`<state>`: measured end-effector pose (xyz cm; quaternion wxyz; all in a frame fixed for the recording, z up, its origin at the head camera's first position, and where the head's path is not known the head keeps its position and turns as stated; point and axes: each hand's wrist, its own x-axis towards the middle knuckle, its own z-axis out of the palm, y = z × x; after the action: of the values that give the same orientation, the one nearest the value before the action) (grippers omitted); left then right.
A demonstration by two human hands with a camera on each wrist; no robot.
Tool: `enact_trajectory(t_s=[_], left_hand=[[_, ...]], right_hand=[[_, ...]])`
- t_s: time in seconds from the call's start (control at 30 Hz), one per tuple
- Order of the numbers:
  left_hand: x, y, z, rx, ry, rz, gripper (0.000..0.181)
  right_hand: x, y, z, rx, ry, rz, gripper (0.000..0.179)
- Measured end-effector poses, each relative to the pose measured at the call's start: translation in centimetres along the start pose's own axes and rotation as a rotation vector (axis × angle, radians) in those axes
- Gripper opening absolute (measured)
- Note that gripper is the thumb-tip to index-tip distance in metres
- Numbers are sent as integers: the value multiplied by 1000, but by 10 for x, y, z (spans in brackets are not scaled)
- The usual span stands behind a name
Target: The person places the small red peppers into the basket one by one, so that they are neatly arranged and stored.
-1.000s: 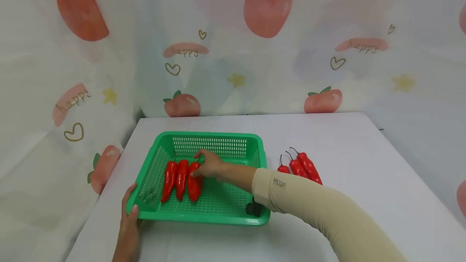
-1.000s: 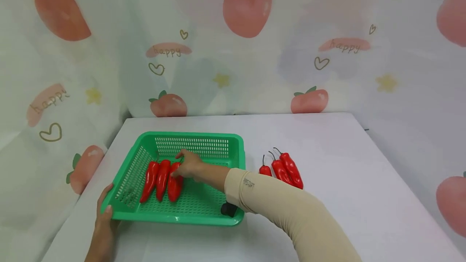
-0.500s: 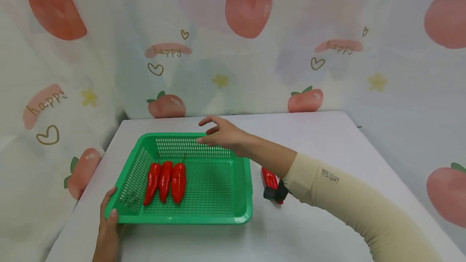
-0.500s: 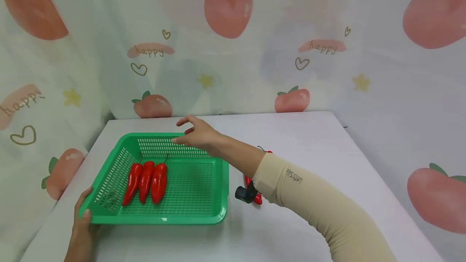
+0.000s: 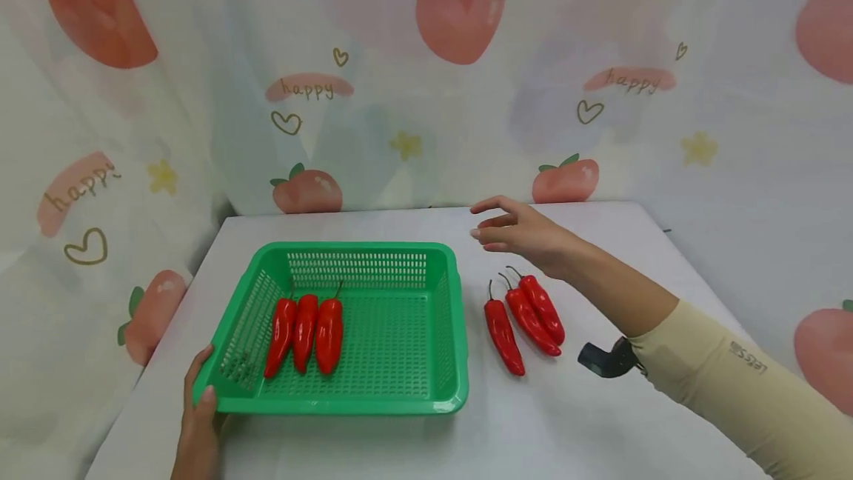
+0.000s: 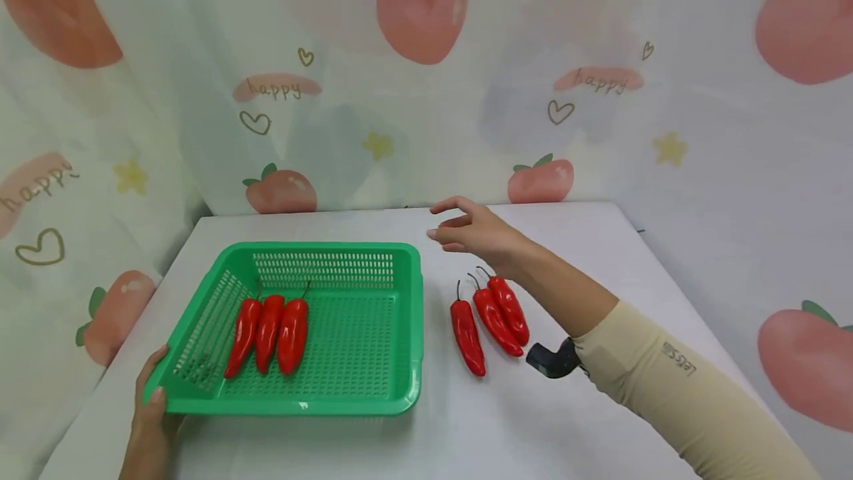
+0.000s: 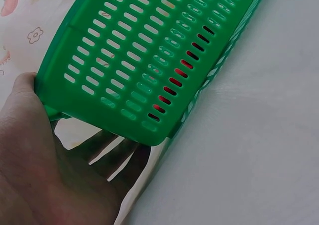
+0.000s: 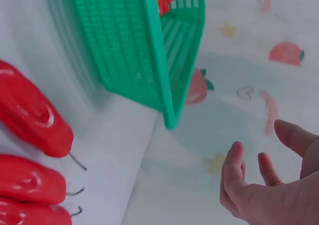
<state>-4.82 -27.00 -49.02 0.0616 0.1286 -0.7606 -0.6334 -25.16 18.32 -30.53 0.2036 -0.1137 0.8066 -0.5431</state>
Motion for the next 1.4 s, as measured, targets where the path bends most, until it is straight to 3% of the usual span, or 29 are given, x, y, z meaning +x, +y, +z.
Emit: enact_trajectory(t_s=[0.2,0.47,0.73,0.97,1.4], left_hand=[[0,3,1,22,5,-27,56],[-1,6,4,24,1,-33,57],[-2,3,0,46,-13,-49,55],[0,-1,1,34,10,-2,55],[1,-3,0,21,9,-3,56]], right_hand=[[-17,21,-31,24,80,-16,55],[-29,57,-48,-3,103,46,58],[-32,98,-50,-30,129,114,57],[-32,119,-49,-40,159,155,59],[-38,156,-48,-50,188,241,53]])
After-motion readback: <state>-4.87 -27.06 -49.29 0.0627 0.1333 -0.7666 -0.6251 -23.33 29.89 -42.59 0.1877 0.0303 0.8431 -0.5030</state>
